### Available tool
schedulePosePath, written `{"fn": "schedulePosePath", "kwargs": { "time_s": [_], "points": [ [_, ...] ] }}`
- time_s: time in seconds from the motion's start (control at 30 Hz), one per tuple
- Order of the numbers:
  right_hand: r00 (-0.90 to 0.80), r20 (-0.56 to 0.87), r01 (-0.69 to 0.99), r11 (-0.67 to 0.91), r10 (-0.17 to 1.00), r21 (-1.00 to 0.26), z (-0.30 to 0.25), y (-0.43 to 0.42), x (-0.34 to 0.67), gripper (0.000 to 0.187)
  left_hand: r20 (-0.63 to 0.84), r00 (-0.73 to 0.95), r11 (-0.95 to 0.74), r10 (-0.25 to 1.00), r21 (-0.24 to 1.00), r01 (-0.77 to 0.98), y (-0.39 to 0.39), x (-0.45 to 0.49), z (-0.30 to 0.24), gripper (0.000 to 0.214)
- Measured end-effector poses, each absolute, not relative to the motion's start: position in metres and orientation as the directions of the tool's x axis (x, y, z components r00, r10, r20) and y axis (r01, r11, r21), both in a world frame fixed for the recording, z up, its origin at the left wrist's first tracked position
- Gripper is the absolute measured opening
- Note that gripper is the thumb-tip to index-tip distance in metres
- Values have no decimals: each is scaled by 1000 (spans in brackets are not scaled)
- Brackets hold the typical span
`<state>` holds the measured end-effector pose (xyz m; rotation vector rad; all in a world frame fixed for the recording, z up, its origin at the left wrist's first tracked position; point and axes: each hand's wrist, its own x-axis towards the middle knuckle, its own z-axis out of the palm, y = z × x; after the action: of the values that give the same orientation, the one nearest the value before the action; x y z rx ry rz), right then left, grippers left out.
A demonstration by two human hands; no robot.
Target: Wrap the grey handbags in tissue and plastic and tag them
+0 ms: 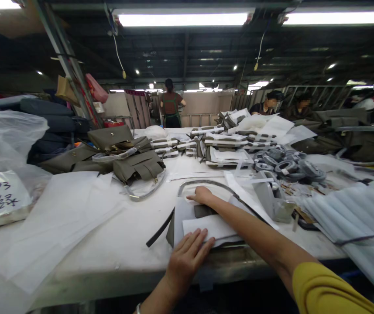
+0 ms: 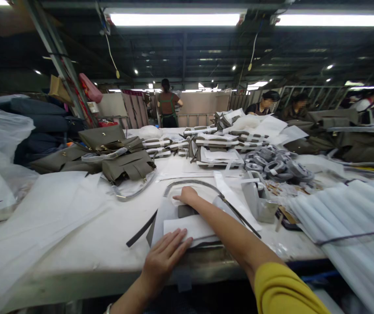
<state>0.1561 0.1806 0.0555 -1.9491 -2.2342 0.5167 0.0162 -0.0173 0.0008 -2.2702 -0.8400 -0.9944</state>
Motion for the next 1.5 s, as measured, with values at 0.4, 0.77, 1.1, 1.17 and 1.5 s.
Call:
{"fn": "schedulePosePath", "kwargs": {
  "time_s": [0.4, 0.77, 1.1, 1.17, 1.5],
  "points": [
    [-141, -286, 807, -57, 948, -588, 29, 209, 147, 23, 817, 489, -683, 306, -170, 710, -18, 18, 1, 35],
    [-96, -22, 396, 19, 995, -918, 60, 205, 135, 15, 755, 527, -662, 389, -168, 730, -17, 19, 4, 41],
    [-316, 145, 200, 215, 938, -956, 107, 146, 157, 25, 659, 534, -591, 530, -165, 790, -24, 10, 15, 42],
    [-352, 177, 213, 263, 919, -941, 107, 126, 165, 26, 652, 539, -586, 534, -174, 791, -22, 6, 13, 42],
    [-572, 429, 358, 684, 699, -636, 64, 38, 182, 26, 711, 507, -678, 487, -58, 733, -14, -4, 0, 33]
  ]
}}
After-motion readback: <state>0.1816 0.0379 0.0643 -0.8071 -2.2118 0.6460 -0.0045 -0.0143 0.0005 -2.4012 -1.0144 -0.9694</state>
